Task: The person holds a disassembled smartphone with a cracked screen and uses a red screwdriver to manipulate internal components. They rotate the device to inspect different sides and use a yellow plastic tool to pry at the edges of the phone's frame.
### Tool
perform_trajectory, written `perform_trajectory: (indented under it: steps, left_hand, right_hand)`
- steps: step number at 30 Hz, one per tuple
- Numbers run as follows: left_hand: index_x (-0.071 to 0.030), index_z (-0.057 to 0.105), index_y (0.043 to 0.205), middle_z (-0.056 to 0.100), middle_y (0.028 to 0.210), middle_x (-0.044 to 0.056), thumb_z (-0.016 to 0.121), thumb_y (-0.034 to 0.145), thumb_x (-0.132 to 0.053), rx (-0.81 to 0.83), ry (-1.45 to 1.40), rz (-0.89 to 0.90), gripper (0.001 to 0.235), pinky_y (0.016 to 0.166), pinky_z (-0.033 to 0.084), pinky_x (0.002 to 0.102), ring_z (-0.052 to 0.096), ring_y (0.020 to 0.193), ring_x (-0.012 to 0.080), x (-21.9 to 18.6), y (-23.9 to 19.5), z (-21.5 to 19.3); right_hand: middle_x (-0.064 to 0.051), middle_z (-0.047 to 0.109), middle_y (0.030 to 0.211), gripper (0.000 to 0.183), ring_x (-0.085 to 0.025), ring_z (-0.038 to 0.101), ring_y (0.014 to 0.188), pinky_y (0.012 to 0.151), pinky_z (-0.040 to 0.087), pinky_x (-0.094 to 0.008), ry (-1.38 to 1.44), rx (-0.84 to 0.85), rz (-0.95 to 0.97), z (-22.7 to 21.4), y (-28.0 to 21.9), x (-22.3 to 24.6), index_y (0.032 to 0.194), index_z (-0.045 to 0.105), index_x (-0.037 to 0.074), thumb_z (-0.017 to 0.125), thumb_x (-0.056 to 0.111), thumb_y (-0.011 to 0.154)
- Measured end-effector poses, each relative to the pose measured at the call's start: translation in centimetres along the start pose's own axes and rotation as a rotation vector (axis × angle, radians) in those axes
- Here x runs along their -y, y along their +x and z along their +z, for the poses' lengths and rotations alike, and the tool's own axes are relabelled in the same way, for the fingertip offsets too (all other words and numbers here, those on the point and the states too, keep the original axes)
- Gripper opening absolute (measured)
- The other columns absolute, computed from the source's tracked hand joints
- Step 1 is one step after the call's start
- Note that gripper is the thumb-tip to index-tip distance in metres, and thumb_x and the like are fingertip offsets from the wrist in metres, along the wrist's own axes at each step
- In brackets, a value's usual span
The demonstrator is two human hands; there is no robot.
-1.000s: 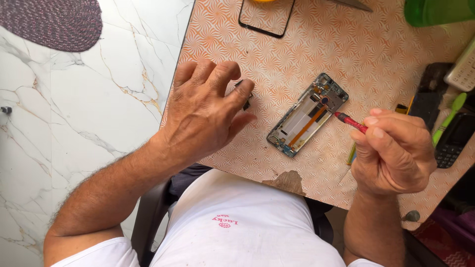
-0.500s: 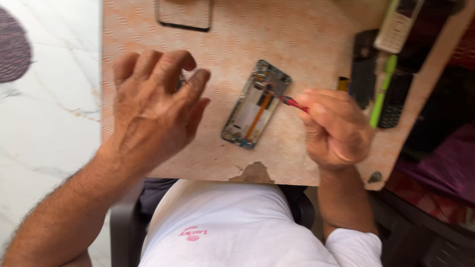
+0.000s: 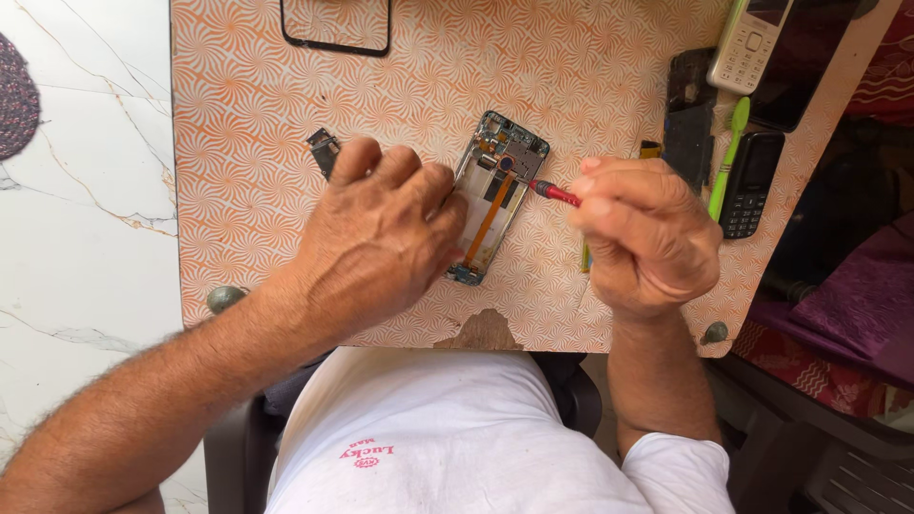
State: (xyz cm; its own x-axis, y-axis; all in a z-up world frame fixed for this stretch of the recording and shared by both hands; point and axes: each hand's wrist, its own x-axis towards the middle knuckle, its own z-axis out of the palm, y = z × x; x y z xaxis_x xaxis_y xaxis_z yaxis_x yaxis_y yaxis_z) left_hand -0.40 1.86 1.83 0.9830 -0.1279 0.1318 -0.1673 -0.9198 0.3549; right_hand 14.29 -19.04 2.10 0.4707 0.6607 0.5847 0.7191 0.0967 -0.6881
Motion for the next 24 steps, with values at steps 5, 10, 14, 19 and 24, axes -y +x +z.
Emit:
perform_trajectory:
  steps: [5, 10, 14, 19, 24]
  left_hand:
    - [-0.010, 0.073, 0.095, 0.064, 0.103, 0.008, 0.077, 0.084, -0.043, -0.058, -0.021, 0.004, 0.035, 0.094, 0.038, 0.044, 0.057, 0.101, 0.0249, -1.0, -1.1, 0.6]
    - [-0.008, 0.072, 0.098, 0.062, 0.099, 0.010, 0.079, 0.083, -0.044, -0.064, -0.075, -0.002, 0.039, 0.093, 0.037, 0.045, 0.056, 0.099, 0.0263, -1.0, -1.6, 1.1]
    - [-0.007, 0.071, 0.101, 0.064, 0.098, 0.008, 0.078, 0.085, -0.037, -0.156, -0.107, 0.027, 0.034, 0.090, 0.040, 0.044, 0.059, 0.094, 0.0245, -0.7, -1.2, 0.2]
    - [-0.005, 0.075, 0.101, 0.065, 0.082, 0.004, 0.077, 0.095, -0.016, -0.346, -0.291, 0.090, 0.013, 0.068, 0.042, 0.040, 0.059, 0.069, 0.0201, -1.8, -2.3, -3.9]
    - [-0.004, 0.074, 0.101, 0.065, 0.085, 0.005, 0.076, 0.094, -0.015, -0.375, -0.422, 0.008, 0.012, 0.069, 0.042, 0.041, 0.059, 0.071, 0.0205, -5.0, -5.7, -8.8]
  right_hand:
    - [-0.015, 0.070, 0.104, 0.027, -0.028, 0.071, 0.097, 0.083, 0.064, -0.037, -0.001, 0.007, -0.026, 0.3, 0.3, 0.1, 0.107, 0.068, 0.007, 0.081, 0.020, 0.088]
    - [-0.015, 0.071, 0.099, 0.022, -0.026, 0.073, 0.090, 0.082, 0.067, -0.042, 0.005, -0.014, -0.005, 0.6, -0.1, 0.3, 0.108, 0.066, 0.005, 0.079, 0.011, 0.093]
    - [-0.020, 0.072, 0.102, 0.027, -0.025, 0.072, 0.090, 0.075, 0.063, -0.033, -0.022, 0.003, 0.005, 0.7, 0.0, 0.6, 0.109, 0.064, 0.005, 0.079, 0.019, 0.091]
    - [-0.014, 0.070, 0.099, 0.026, -0.025, 0.073, 0.094, 0.077, 0.067, -0.035, -0.019, -0.016, -0.064, 0.8, -0.2, -0.1, 0.111, 0.065, 0.006, 0.079, 0.019, 0.093]
    - [-0.014, 0.071, 0.099, 0.025, -0.026, 0.074, 0.093, 0.075, 0.067, -0.034, 0.007, -0.024, -0.070, 0.8, -1.1, -1.0, 0.111, 0.066, 0.007, 0.081, 0.014, 0.092]
